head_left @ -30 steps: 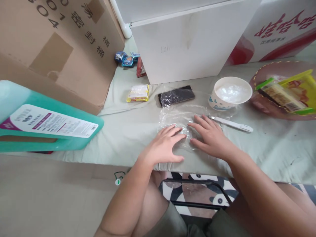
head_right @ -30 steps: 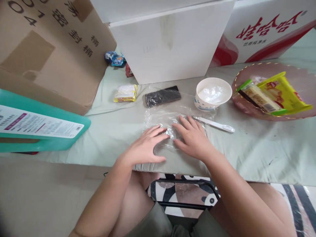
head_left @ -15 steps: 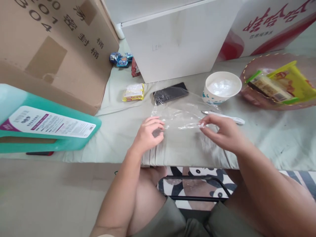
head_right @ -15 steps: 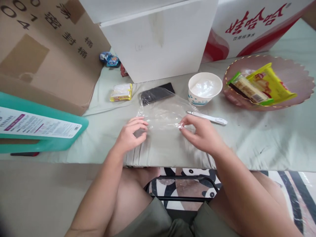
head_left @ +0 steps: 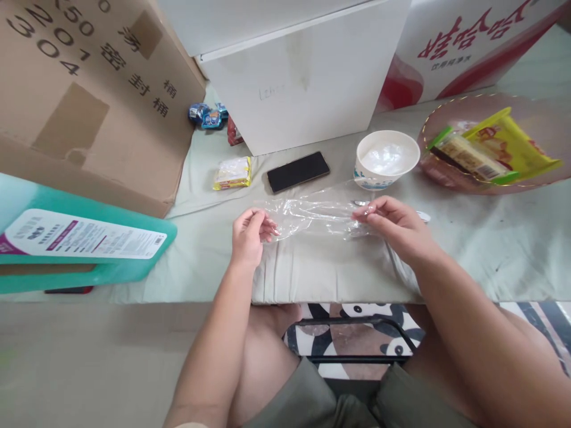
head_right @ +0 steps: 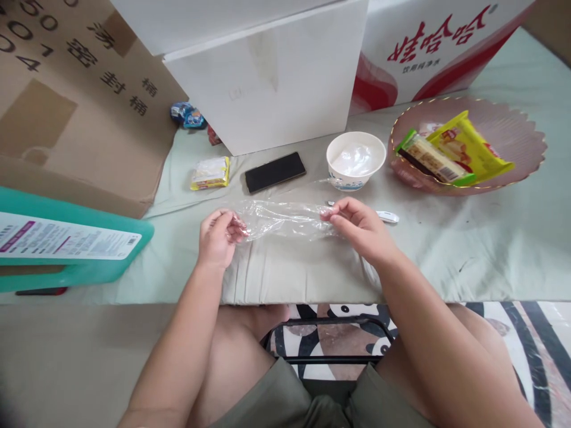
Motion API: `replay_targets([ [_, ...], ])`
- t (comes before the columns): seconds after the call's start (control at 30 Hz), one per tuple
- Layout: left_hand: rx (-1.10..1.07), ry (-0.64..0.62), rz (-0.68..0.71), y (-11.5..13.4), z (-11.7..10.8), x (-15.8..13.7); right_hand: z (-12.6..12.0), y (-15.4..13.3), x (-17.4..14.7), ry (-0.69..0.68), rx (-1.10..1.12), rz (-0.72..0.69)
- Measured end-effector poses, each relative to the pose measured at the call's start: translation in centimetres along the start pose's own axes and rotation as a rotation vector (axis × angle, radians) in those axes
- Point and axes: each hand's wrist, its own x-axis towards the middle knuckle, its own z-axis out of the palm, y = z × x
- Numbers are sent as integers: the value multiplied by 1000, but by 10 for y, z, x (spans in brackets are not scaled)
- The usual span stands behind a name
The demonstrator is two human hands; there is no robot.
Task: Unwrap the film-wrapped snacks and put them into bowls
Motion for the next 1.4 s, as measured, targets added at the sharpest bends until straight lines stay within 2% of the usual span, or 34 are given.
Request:
replay_targets([
  [0.07,-1,64,-45,2,0,2,1,4,3,134,45,13],
  [0.13,-13,108,-80,3,-1,3,1,7,5,190,76,12],
  [0.23,-46,115,-104,4,-2,4,2,9,4,95,77,-47],
  [0.37,-94,93,-110,5,-4,4,9,8,-1,-42,-76,-74],
  [0.5,-104,6,-137,7,-6,2,17,7,-3,-66,-159,-45],
  [0.67,-19,-120,-199,10,-12,1,17,-6,-4,41,-20,102],
  [0.73,45,-119,-233,10,-14,2,15,-12,-4,105,-16,155],
  [0.83,154,-80,-251,6,-17,3,9,-16,-3,168,-124,187],
  [0.93,287,-81,-210,2,-17,4,5,-12,-3,197,-320,189],
  [1.1,516,-156,-54,-5,-17,6,1,-7,-4,252,-618,185],
  [1.3,860,-23,81,-8,-18,9,-8,2,0,439,-801,-6],
  [1.4,934,8,126,-7,-16,8,-10,0,3,466,-826,-76],
])
